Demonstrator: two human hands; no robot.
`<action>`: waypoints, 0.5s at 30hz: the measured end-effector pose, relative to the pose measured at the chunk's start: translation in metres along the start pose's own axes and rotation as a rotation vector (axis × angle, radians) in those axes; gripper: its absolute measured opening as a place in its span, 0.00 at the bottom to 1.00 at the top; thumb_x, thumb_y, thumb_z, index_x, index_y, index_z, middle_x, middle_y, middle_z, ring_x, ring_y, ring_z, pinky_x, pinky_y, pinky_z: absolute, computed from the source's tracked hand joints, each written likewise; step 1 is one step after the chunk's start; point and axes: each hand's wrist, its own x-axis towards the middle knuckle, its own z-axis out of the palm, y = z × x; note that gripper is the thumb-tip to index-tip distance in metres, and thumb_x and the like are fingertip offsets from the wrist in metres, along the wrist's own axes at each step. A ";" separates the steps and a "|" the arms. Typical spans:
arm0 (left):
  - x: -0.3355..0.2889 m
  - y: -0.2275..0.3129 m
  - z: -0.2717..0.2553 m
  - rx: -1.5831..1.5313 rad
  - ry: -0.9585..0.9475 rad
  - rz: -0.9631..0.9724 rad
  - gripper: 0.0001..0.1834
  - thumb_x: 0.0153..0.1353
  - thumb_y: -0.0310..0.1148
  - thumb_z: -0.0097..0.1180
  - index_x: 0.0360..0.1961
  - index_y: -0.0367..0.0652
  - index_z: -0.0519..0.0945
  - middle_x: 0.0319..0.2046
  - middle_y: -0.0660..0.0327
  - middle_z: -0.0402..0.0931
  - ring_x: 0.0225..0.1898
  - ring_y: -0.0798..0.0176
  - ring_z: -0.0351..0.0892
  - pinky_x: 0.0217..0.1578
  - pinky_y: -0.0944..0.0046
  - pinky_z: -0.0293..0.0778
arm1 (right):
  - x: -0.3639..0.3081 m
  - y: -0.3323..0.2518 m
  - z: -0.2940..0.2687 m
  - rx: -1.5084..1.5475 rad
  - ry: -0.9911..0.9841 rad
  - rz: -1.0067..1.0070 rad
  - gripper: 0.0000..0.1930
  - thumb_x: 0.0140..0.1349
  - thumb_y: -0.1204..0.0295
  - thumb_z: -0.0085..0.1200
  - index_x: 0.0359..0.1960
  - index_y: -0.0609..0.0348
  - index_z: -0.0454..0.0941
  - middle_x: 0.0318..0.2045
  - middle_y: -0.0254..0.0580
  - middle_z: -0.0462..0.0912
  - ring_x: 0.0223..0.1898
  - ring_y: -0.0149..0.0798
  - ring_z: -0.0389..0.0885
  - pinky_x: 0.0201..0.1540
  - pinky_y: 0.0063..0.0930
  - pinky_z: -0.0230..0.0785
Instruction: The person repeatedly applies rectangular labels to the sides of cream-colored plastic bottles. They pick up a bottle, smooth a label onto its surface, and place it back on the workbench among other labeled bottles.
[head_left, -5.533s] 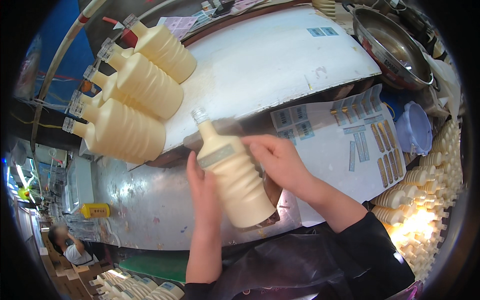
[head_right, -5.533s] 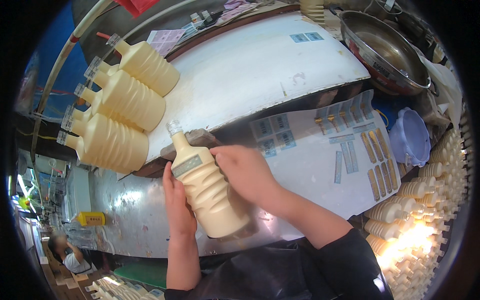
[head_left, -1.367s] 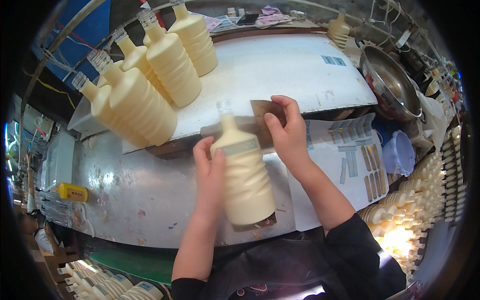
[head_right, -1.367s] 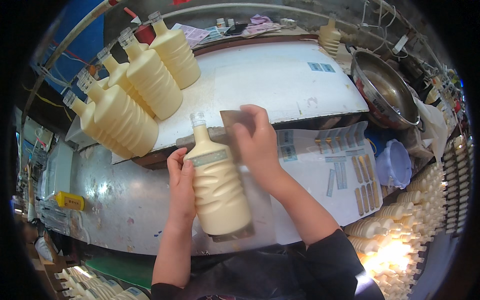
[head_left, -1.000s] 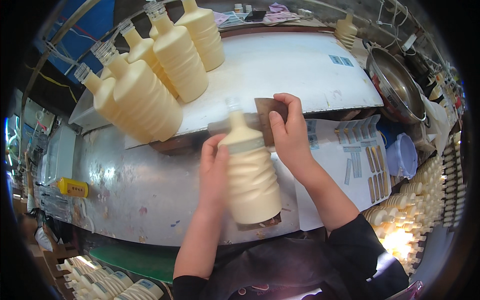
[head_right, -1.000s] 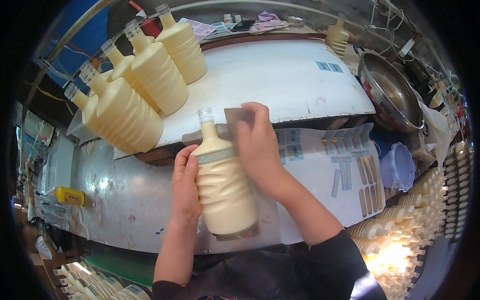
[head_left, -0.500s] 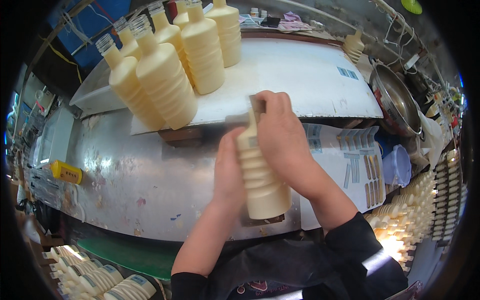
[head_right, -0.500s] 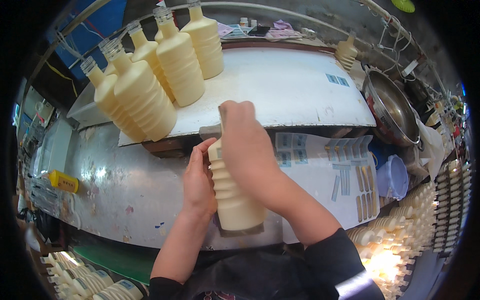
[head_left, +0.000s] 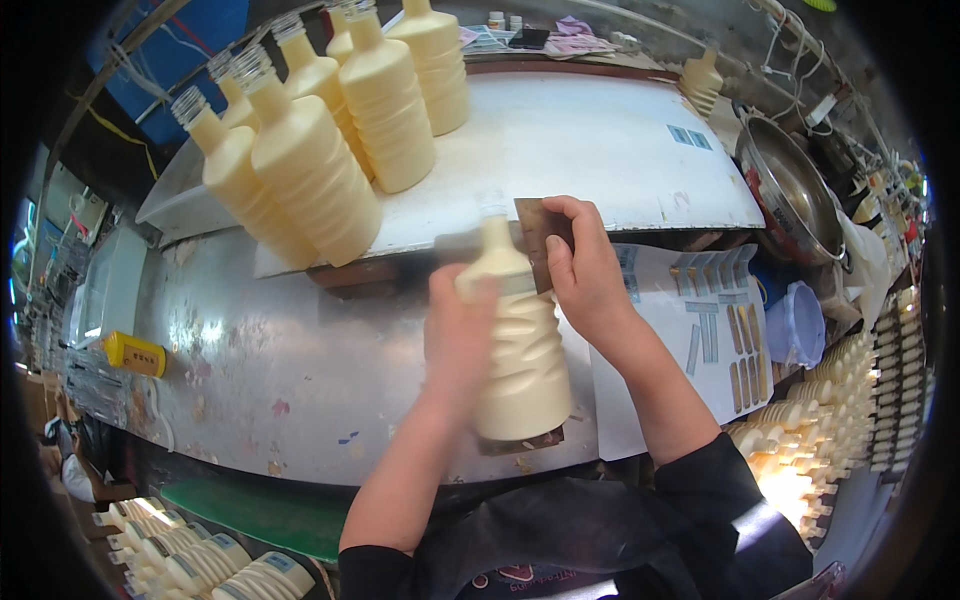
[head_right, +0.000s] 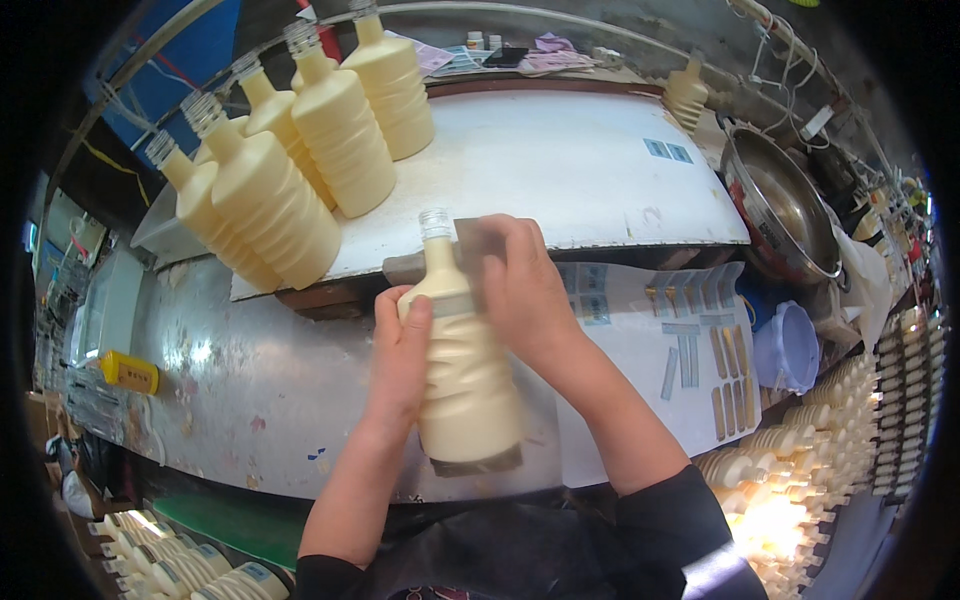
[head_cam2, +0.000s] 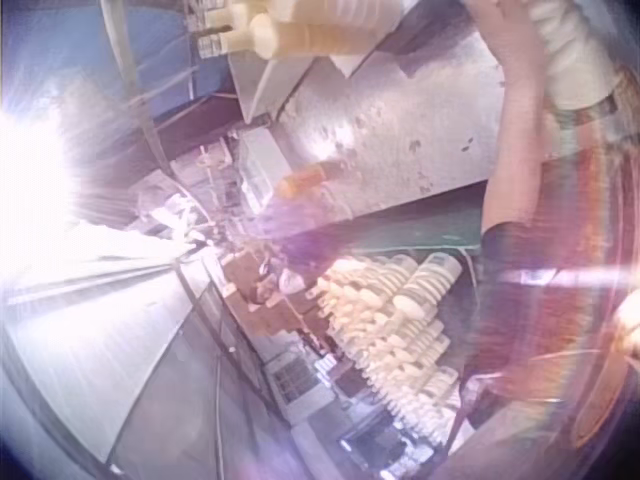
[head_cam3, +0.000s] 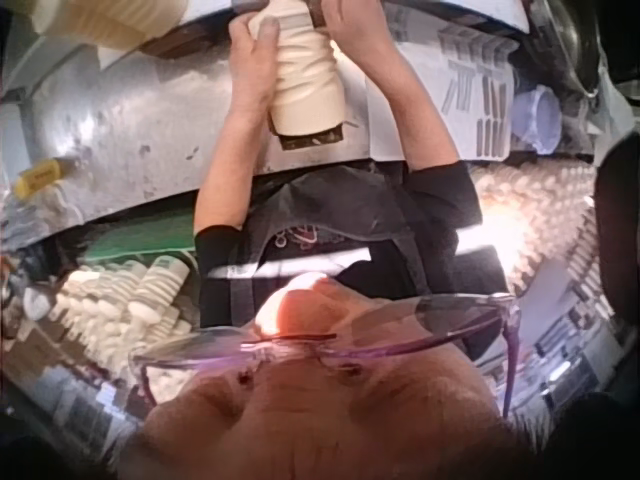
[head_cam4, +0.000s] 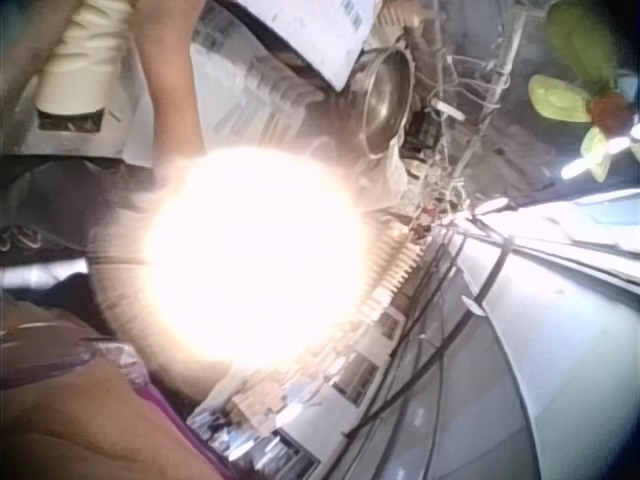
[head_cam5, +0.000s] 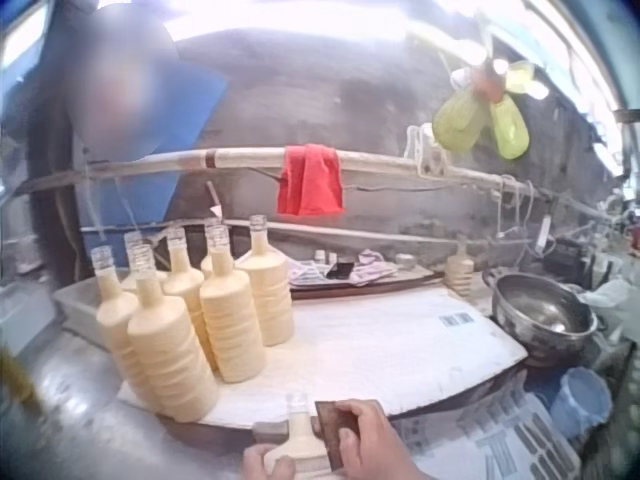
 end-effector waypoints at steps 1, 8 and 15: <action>-0.001 0.000 -0.002 -0.047 -0.045 0.020 0.19 0.79 0.44 0.47 0.57 0.39 0.69 0.49 0.58 0.74 0.48 0.67 0.72 0.54 0.64 0.71 | -0.003 0.010 0.001 0.018 0.014 -0.008 0.20 0.71 0.78 0.45 0.64 0.60 0.66 0.56 0.55 0.73 0.55 0.54 0.77 0.61 0.42 0.69; -0.003 0.009 -0.004 0.246 0.107 0.294 0.24 0.71 0.44 0.55 0.60 0.39 0.71 0.52 0.45 0.79 0.53 0.45 0.80 0.56 0.52 0.73 | -0.002 0.023 -0.023 0.485 0.078 0.257 0.19 0.70 0.72 0.54 0.61 0.60 0.74 0.50 0.52 0.83 0.50 0.46 0.83 0.55 0.37 0.73; 0.000 0.032 0.005 0.336 0.076 0.164 0.24 0.68 0.45 0.59 0.55 0.38 0.72 0.47 0.44 0.80 0.48 0.46 0.82 0.51 0.51 0.76 | -0.010 -0.004 -0.012 0.229 -0.177 0.537 0.15 0.65 0.63 0.65 0.44 0.61 0.83 0.25 0.27 0.79 0.28 0.21 0.74 0.32 0.21 0.68</action>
